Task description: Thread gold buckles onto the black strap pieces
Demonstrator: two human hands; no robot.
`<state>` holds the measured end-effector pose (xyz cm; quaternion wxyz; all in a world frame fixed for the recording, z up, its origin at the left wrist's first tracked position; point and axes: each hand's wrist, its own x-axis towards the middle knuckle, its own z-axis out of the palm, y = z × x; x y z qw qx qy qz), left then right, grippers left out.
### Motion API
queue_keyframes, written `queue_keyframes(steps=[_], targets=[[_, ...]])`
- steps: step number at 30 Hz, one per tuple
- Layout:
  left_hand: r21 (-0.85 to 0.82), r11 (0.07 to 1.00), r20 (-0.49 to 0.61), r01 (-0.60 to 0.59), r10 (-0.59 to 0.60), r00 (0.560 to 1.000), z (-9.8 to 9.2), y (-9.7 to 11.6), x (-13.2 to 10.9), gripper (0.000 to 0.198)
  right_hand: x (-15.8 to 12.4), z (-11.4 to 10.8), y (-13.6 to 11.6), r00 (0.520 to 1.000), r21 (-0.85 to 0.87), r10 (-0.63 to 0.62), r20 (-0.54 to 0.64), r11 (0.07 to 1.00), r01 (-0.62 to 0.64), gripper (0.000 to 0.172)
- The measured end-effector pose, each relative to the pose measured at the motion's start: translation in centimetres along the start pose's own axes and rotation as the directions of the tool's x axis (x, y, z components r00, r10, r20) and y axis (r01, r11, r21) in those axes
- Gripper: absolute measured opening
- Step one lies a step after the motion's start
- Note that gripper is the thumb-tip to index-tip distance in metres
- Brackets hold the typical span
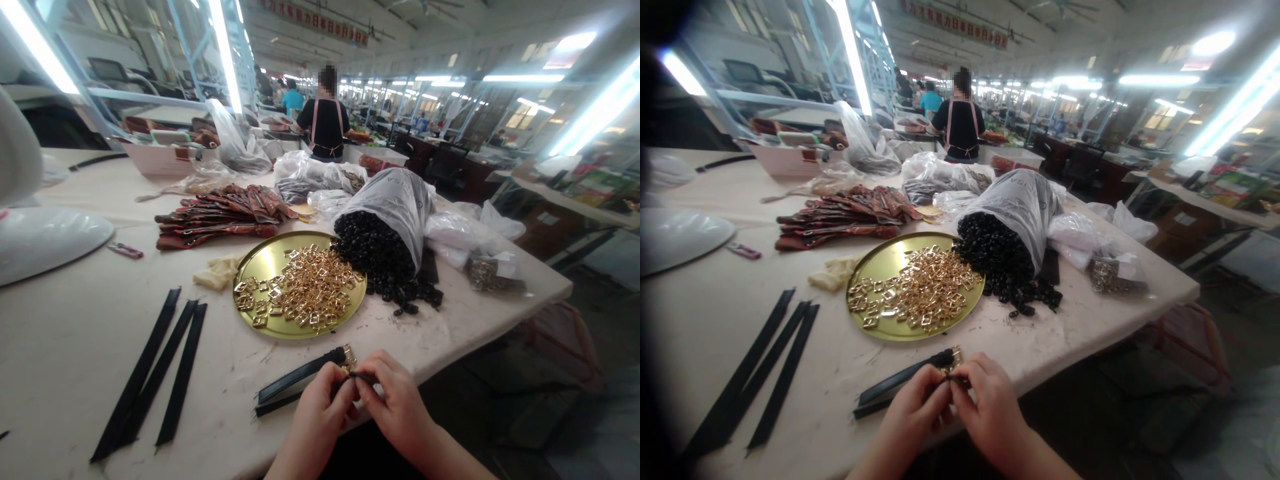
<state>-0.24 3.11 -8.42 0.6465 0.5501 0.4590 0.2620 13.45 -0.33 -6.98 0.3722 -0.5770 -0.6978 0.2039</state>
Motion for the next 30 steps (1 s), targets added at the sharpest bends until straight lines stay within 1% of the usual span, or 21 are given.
queue_keyframes(steps=[3, 5, 6, 8, 9, 10, 11, 12, 13, 14, 16, 17, 19, 21, 23, 24, 26, 27, 28, 29, 30], targets=[[-0.012, 1.0, -0.033, 0.004, -0.005, 0.999, 0.3, -0.3, 0.4, 0.021, -0.1, -0.3, -0.3, 0.999, 0.131, 0.019, 0.036, 0.991, -0.023, 0.014], [-0.032, 0.999, -0.085, 0.001, -0.003, 0.996, 0.5, -0.4, 0.6, 0.015, -0.2, -0.7, -0.2, 0.998, 0.173, 0.02, 0.063, 0.985, -0.031, 0.015], [-0.026, 1.0, -0.1, -0.013, 0.01, 0.995, 0.5, -0.4, 0.7, 0.017, -0.2, -1.0, 0.0, 0.995, 0.184, 0.008, 0.1, 0.982, -0.027, 0.015], [0.036, 0.998, -0.088, -0.052, 0.055, 0.995, 0.4, -0.2, 0.8, 0.018, 0.5, -2.1, 1.0, 0.986, 0.194, -0.003, 0.168, 0.98, -0.03, 0.017], [0.08, 0.995, -0.068, -0.062, 0.068, 0.995, 0.2, 0.0, 0.9, 0.016, 1.1, -2.8, 1.8, 0.987, 0.172, 0.016, 0.162, 0.984, -0.044, 0.018], [0.118, 0.991, -0.056, -0.066, 0.073, 0.996, 0.1, 0.2, 1.1, 0.014, 2.0, -3.7, 2.8, 0.99, 0.131, 0.049, 0.129, 0.989, -0.066, 0.02], [0.134, 0.989, -0.053, -0.058, 0.066, 0.996, -0.1, 0.4, 1.2, 0.016, 3.1, -4.6, 4.0, 0.994, 0.052, 0.107, 0.029, 0.993, -0.109, 0.02], [0.123, 0.992, -0.056, -0.036, 0.043, 0.998, -0.2, 0.6, 1.4, 0.019, 4.4, -5.4, 5.4, 0.984, -0.071, 0.142, -0.108, 0.986, -0.15, 0.019], [0.088, 0.996, -0.059, 0.0, 0.005, 0.998, -0.3, 0.6, 1.5, 0.021, 5.6, -6.2, 6.7, 0.968, -0.188, 0.145, -0.205, 0.965, -0.184, 0.018], [0.038, 0.998, -0.051, 0.041, -0.039, 0.998, -0.3, 0.7, 1.7, 0.022, 6.8, -6.7, 8.1, 0.959, -0.219, 0.143, -0.243, 0.956, -0.198, 0.017], [-0.062, 0.99, -0.015, 0.126, -0.127, 0.992, -0.1, 0.5, 1.9, 0.027, 8.8, -7.4, 10.4, 0.955, -0.238, 0.143, -0.259, 0.949, -0.206, 0.012], [-0.099, 0.982, 0.006, 0.161, -0.161, 0.987, 0.1, 0.4, 2.0, 0.029, 9.4, -7.5, 11.3, 0.956, -0.227, 0.147, -0.253, 0.952, -0.206, 0.01], [-0.138, 0.973, 0.024, 0.187, -0.185, 0.982, 0.3, 0.2, 2.0, 0.032, 10.1, -7.5, 12.3, 0.955, -0.203, 0.159, -0.25, 0.956, -0.213, 0.006], [-0.142, 0.974, 0.016, 0.178, -0.177, 0.984, 0.4, 0.3, 2.2, 0.032, 10.1, -7.4, 12.2, 0.949, -0.163, 0.178, -0.26, 0.961, -0.225, 0.005], [-0.128, 0.982, -0.003, 0.139, -0.14, 0.99, 0.4, 1.0, 2.4, 0.03, 9.5, -7.2, 11.1, 0.943, -0.121, 0.194, -0.27, 0.965, -0.233, 0.009], [-0.121, 0.987, -0.019, 0.108, -0.111, 0.994, 0.3, 1.4, 2.6, 0.029, 8.9, -7.0, 10.1, 0.946, -0.078, 0.209, -0.248, 0.969, -0.234, 0.012], [-0.112, 0.993, -0.063, 0.029, -0.037, 0.997, 0.2, 2.4, 2.9, 0.028, 7.6, -6.1, 7.8, 0.955, 0.121, 0.27, -0.125, 0.959, -0.256, 0.018], [-0.106, 0.994, -0.091, -0.014, 0.004, 0.996, 0.2, 2.8, 2.9, 0.027, 6.9, -5.5, 6.5, 0.947, 0.335, 0.321, 0.011, 0.891, -0.306, 0.02], [-0.094, 0.994, -0.116, -0.054, 0.043, 0.992, 0.3, 3.1, 2.9, 0.026, 6.1, -4.8, 5.4, 0.927, 0.523, 0.355, 0.124, 0.77, -0.365, 0.022], [-0.075, 0.993, -0.136, -0.09, 0.079, 0.988, 0.3, 3.2, 2.8, 0.025, 5.4, -4.1, 4.4, 0.907, 0.65, 0.366, 0.209, 0.641, -0.409, 0.023], [-0.047, 0.992, -0.148, -0.118, 0.11, 0.983, 0.4, 3.3, 2.5, 0.024, 4.8, -3.5, 3.5, 0.89, 0.737, 0.369, 0.268, 0.517, -0.436, 0.024]])
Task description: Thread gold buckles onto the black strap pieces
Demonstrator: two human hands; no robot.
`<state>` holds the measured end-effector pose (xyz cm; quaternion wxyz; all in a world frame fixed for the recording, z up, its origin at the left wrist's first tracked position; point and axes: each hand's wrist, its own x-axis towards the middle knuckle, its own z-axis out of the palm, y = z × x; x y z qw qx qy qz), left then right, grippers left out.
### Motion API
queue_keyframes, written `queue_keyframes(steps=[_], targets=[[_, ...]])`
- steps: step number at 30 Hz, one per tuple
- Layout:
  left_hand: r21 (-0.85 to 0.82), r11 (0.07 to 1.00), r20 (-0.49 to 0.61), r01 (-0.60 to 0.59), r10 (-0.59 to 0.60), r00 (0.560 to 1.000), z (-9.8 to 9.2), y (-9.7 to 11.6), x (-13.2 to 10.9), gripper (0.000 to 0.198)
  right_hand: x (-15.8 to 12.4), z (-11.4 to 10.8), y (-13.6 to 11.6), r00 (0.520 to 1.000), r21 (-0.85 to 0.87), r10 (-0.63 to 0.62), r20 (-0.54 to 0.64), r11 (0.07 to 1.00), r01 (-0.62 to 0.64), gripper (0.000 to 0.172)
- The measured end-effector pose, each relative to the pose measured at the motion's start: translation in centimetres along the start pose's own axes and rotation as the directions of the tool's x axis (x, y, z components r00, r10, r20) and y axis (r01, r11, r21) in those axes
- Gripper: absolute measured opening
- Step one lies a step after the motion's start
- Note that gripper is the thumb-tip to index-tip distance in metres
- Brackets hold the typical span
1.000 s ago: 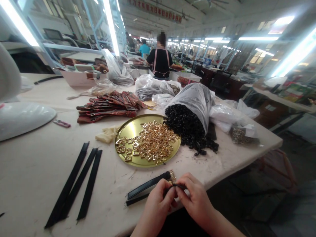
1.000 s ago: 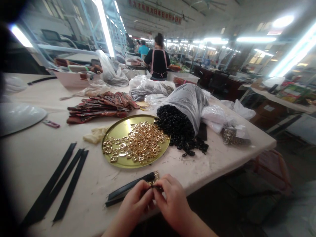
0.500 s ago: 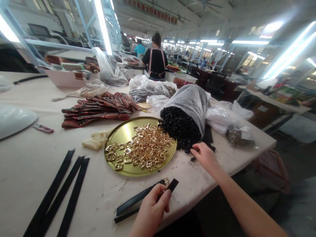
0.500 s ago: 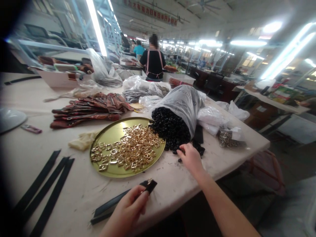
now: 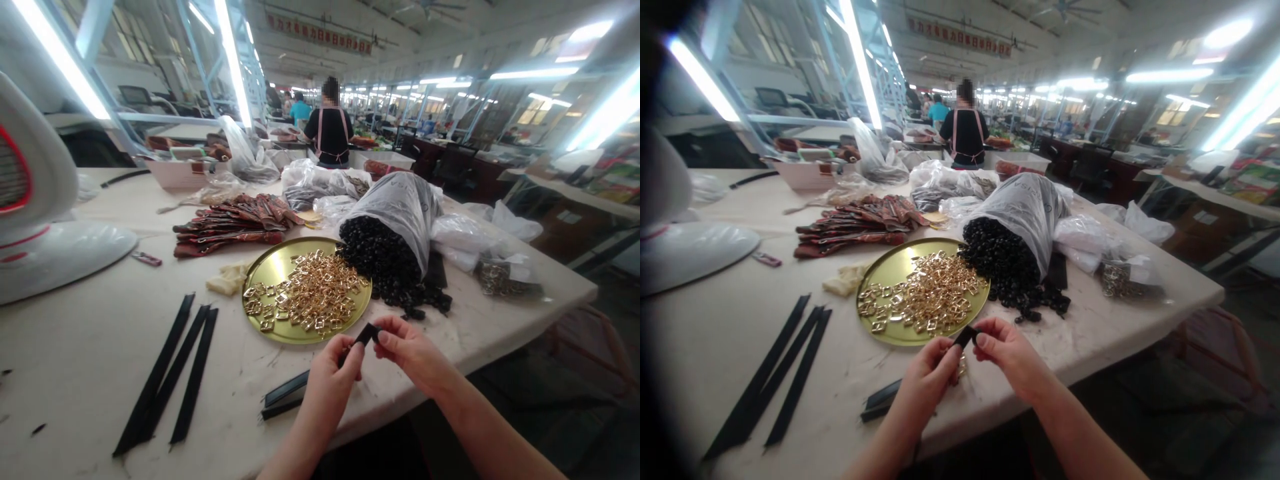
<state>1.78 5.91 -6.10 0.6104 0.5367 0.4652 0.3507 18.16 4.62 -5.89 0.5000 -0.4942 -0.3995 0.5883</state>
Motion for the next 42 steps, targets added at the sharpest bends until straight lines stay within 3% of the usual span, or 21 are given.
queue_keyframes(steps=[3, 9, 13, 16, 20, 24, 26, 29, 32, 33, 37, 42], targets=[[0.115, 0.992, -0.006, -0.049, 0.05, 0.999, -0.2, -0.2, -1.3, 0.022, -1.4, 1.4, 0.6, 1.0, 0.113, 0.013, -0.005, 0.993, -0.012, 0.025], [0.358, 0.931, 0.077, -0.071, 0.047, 0.996, -0.8, 0.4, -3.7, 0.02, -3.5, 1.6, -0.1, 0.982, -0.295, -0.186, 0.017, 0.938, 0.182, 0.022], [0.296, 0.95, 0.12, -0.1, 0.067, 0.99, -0.4, 0.6, -4.4, 0.022, -4.7, 2.2, 0.4, 0.996, -0.103, -0.039, 0.077, 0.994, 0.047, 0.023], [0.154, 0.984, 0.142, -0.086, 0.064, 0.988, -0.1, 0.0, -4.8, 0.027, -5.1, 2.6, 1.2, 1.0, 0.034, 0.011, 0.026, 0.999, -0.011, 0.022], [0.007, 0.997, 0.202, 0.075, -0.075, 0.977, 0.0, -1.0, -4.9, 0.036, -5.6, 3.3, 1.3, 0.999, -0.098, -0.036, 0.014, 0.995, 0.037, 0.022], [-0.041, 0.997, 0.171, 0.069, -0.061, 0.983, -0.3, -1.2, -4.8, 0.032, -6.5, 3.8, 0.9, 0.989, -0.242, -0.119, 0.089, 0.961, 0.137, 0.026], [-0.046, 0.997, 0.187, 0.066, -0.056, 0.981, -0.5, -1.0, -4.9, 0.031, -6.7, 3.8, 0.8, 0.984, -0.21, -0.147, 0.099, 0.964, 0.165, 0.032], [-0.085, 0.995, 0.268, 0.058, -0.033, 0.963, -0.9, -0.6, -5.1, 0.031, -6.7, 3.5, 0.8, 0.992, -0.037, -0.057, 0.117, 0.997, 0.062, 0.042], [-0.098, 0.994, 0.292, 0.045, -0.015, 0.956, -1.2, -0.6, -5.3, 0.031, -6.5, 3.4, 1.1, 0.984, 0.02, 0.069, 0.167, 0.997, -0.073, 0.028], [-0.081, 0.996, 0.282, 0.041, -0.016, 0.959, -1.2, -0.7, -5.3, 0.031, -6.4, 3.4, 1.1, 0.976, 0.007, 0.104, 0.193, 0.994, -0.107, 0.031], [0.052, 0.997, 0.247, 0.054, -0.065, 0.967, -1.6, -1.3, -5.2, 0.041, -6.1, 3.1, 1.2, 0.928, -0.031, 0.237, 0.289, 0.971, -0.238, 0.039], [0.285, 0.958, 0.168, 0.035, -0.086, 0.982, -1.8, -1.9, -4.9, 0.038, -5.9, 2.8, 1.9, 0.916, 0.029, 0.306, 0.261, 0.945, -0.325, 0.031]])
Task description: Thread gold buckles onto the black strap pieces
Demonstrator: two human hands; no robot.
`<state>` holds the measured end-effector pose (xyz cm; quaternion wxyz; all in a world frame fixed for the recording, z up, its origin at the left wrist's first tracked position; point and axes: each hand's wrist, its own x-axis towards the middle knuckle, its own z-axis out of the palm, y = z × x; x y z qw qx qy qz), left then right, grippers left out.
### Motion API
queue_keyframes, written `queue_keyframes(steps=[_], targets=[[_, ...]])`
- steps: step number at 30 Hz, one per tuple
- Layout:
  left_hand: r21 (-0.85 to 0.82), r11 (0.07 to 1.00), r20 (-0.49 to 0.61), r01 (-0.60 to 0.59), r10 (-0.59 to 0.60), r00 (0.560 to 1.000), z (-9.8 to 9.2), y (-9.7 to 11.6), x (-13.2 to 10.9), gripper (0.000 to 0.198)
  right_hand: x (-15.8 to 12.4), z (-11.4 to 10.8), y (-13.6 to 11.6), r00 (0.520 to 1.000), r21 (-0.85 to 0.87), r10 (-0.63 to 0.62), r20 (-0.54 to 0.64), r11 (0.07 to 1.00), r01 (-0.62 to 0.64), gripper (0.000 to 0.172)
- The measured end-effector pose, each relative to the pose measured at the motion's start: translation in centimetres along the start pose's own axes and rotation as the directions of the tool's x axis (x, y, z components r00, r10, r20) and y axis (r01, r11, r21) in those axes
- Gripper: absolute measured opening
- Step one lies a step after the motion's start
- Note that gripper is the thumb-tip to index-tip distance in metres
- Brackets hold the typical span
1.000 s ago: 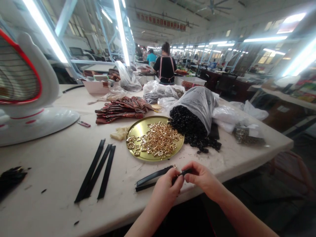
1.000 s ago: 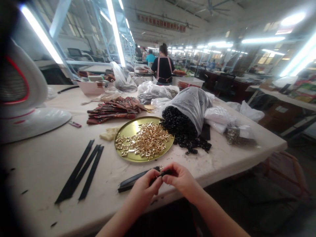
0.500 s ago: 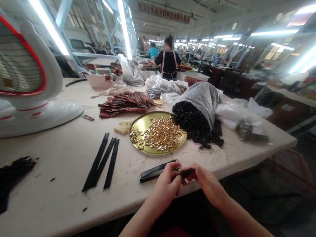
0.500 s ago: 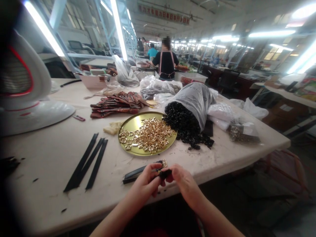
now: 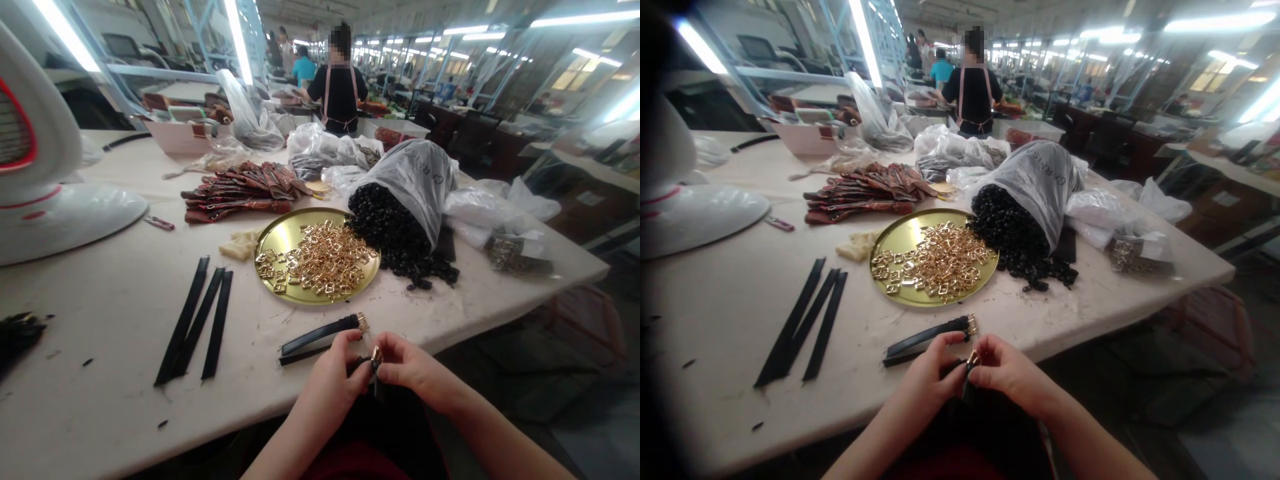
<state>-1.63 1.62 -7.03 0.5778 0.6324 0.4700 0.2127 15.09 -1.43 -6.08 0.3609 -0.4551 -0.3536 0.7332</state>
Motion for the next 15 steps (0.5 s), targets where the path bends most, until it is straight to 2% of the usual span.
queue_keyframes(steps=[3, 6, 9, 12, 14, 15], targets=[[0.051, 0.999, -0.011, 0.005, -0.004, 1.0, 0.1, -0.3, 0.2, 0.023, 0.2, -0.3, 0.6, 1.0, 0.049, 0.019, 0.006, 0.999, -0.019, 0.033], [0.122, 0.992, 0.022, 0.012, -0.015, 1.0, 0.0, -0.6, 0.2, 0.014, 0.3, -0.9, 0.9, 1.0, 0.032, -0.015, -0.026, 0.999, 0.016, 0.031], [0.062, 0.996, 0.103, 0.06, -0.066, 0.993, -0.1, -0.6, -0.2, 0.014, 0.3, -1.6, 0.7, 0.985, -0.134, -0.088, -0.146, 0.989, 0.068, 0.026], [-0.07, 0.994, 0.177, 0.083, -0.07, 0.982, 0.2, -0.6, -0.4, 0.022, 0.1, -1.7, 0.6, 0.939, -0.33, -0.206, -0.274, 0.938, 0.109, 0.022], [-0.09, 0.993, 0.163, 0.076, -0.061, 0.985, 0.6, -0.6, -0.4, 0.029, -0.1, -1.3, 0.6, 0.925, -0.361, -0.247, -0.289, 0.923, 0.134, 0.023], [-0.089, 0.994, 0.146, 0.069, -0.056, 0.988, 0.8, -0.6, -0.4, 0.03, -0.2, -1.0, 0.7, 0.932, -0.359, -0.244, -0.267, 0.923, 0.138, 0.025]])
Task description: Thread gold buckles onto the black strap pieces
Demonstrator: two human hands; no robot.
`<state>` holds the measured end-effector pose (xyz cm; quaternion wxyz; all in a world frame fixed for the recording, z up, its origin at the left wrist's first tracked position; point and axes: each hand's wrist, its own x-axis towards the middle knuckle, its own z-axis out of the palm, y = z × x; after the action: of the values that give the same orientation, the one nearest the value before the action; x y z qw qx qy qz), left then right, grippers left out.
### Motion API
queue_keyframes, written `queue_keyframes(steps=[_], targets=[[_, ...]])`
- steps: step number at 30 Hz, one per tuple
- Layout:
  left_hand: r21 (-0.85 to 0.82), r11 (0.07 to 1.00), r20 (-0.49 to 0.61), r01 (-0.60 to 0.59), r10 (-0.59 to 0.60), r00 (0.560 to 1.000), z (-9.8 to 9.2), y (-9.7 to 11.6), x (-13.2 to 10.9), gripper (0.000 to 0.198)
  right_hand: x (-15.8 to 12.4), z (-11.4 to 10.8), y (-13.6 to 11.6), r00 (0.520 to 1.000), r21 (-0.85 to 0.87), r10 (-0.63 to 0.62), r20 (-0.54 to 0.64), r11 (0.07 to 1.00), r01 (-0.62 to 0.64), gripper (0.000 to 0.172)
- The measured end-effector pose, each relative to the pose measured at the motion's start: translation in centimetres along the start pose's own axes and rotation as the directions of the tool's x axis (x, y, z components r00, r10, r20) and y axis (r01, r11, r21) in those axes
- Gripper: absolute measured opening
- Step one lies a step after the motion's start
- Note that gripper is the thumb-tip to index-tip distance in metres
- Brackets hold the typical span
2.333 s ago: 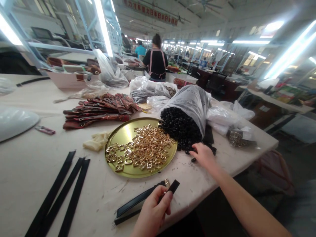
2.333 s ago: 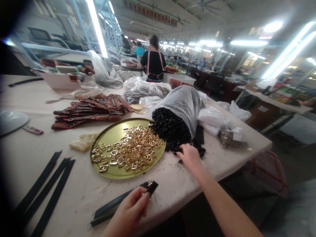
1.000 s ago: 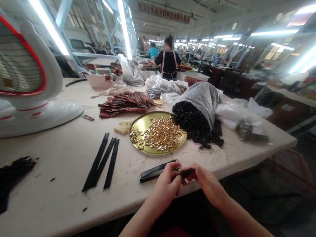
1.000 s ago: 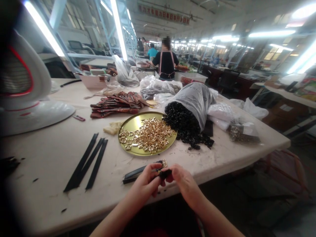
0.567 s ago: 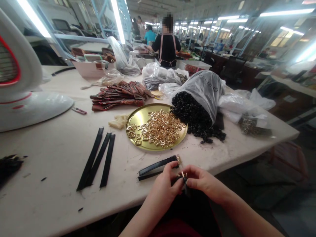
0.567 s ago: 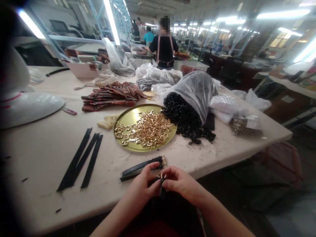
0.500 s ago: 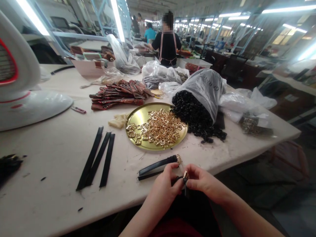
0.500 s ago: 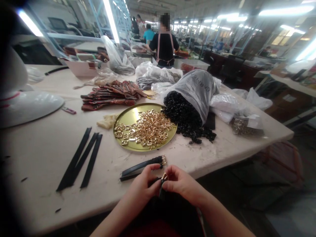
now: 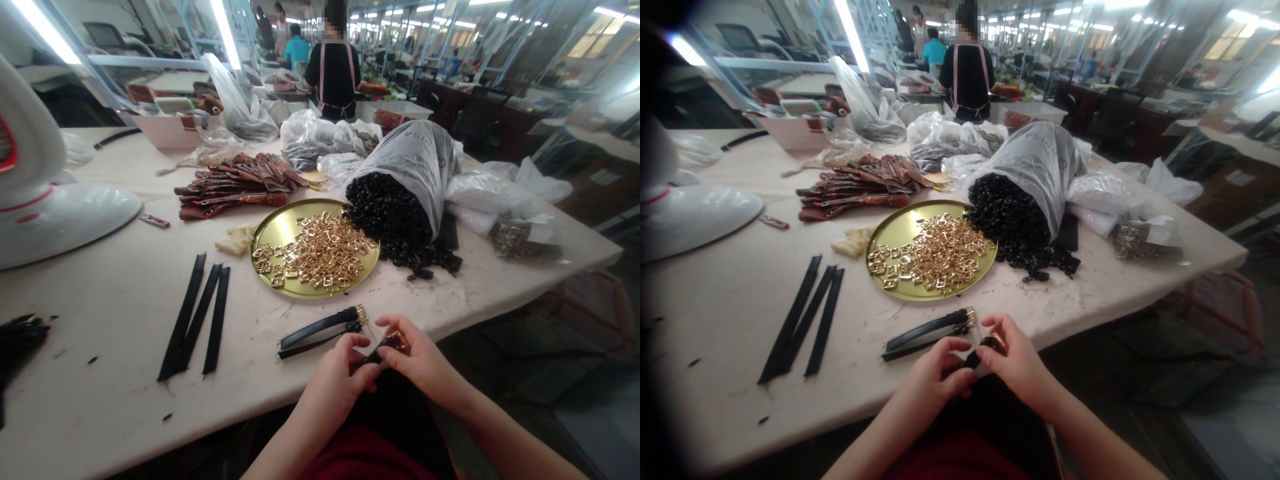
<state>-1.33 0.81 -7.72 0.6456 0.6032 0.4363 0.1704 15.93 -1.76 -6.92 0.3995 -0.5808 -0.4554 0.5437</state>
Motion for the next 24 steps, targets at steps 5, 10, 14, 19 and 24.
queue_keyframes(steps=[5, 10, 14, 19, 24], targets=[[-0.016, 1.0, 0.0, 0.003, -0.003, 1.0, 0.0, -0.1, -0.2, 0.033, -0.8, 0.5, 0.3, 0.994, -0.04, 0.054, 0.098, 0.998, -0.05, 0.015], [-0.115, 0.987, 0.098, 0.112, -0.1, 0.99, -0.8, -0.1, -1.3, 0.018, -1.2, 0.6, 0.9, 0.992, 0.003, 0.086, 0.092, 0.996, -0.087, 0.013], [-0.286, 0.943, 0.087, 0.171, -0.152, 0.984, -0.4, -0.8, -1.5, 0.015, -1.8, 1.1, 0.7, 0.991, -0.051, 0.06, 0.119, 0.997, -0.055, 0.009], [-0.301, 0.944, 0.037, 0.136, -0.131, 0.991, 0.9, -1.4, -1.6, 0.013, -2.7, 0.7, -0.6, 0.982, -0.362, -0.139, 0.127, 0.915, 0.177, 0.009], [-0.188, 0.977, -0.012, 0.097, -0.101, 0.995, 1.7, -1.8, -1.9, 0.011, -3.2, 0.2, -1.1, 0.964, -0.427, -0.137, 0.227, 0.876, 0.225, 0.013]])
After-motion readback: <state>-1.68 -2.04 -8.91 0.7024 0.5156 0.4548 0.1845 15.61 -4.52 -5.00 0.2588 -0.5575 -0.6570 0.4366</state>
